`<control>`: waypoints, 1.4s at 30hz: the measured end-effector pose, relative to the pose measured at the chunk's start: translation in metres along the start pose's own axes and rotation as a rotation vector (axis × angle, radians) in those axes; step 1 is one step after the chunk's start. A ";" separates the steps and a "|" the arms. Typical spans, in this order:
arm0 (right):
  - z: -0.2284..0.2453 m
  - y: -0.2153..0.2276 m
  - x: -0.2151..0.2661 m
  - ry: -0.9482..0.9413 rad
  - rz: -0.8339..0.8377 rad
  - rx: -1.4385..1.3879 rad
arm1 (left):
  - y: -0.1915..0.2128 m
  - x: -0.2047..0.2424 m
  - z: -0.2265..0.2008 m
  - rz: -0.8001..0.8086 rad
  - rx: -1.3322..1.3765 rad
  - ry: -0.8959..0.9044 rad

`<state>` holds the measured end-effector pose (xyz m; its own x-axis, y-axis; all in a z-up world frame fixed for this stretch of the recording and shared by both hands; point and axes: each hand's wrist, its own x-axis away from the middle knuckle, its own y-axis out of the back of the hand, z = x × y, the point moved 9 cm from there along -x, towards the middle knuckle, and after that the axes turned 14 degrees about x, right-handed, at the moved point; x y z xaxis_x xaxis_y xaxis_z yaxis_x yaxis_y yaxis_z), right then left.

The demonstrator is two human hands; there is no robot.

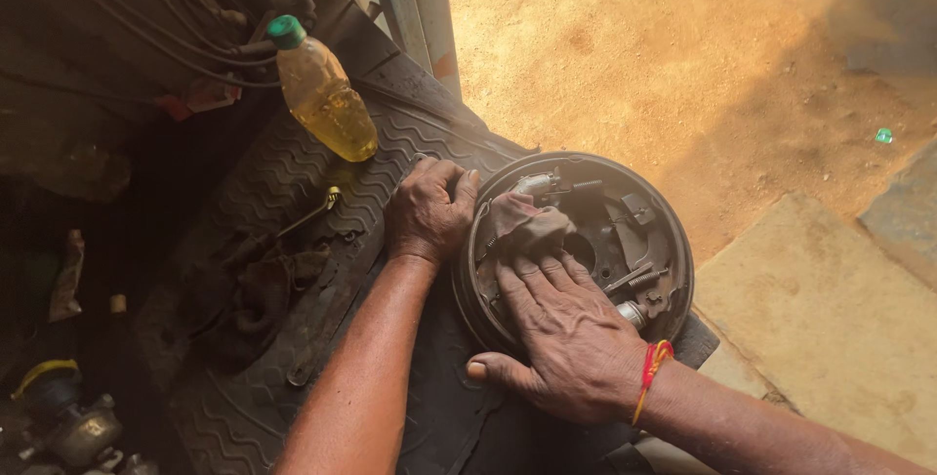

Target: The person cleans a brake drum assembly using a rag and a flat metal tool. They wipe the internal components and scrape the surface to remove grime, then continue wiping the assembly.

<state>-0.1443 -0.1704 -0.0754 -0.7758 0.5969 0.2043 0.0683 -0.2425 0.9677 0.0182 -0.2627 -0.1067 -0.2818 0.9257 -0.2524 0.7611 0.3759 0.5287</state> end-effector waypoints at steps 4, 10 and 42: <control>-0.006 0.014 0.013 0.100 -0.062 -0.121 | -0.003 -0.002 0.003 0.032 -0.035 0.038; -0.022 0.003 0.006 0.069 0.133 -0.022 | -0.001 -0.003 0.006 0.023 -0.013 0.000; -0.063 0.025 0.017 -0.207 -0.088 0.166 | -0.005 -0.004 0.002 0.039 -0.029 -0.034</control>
<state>-0.1955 -0.2145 -0.0565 -0.6401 0.7577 0.1274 0.1210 -0.0644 0.9906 0.0172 -0.2684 -0.1102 -0.2323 0.9378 -0.2580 0.7535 0.3412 0.5620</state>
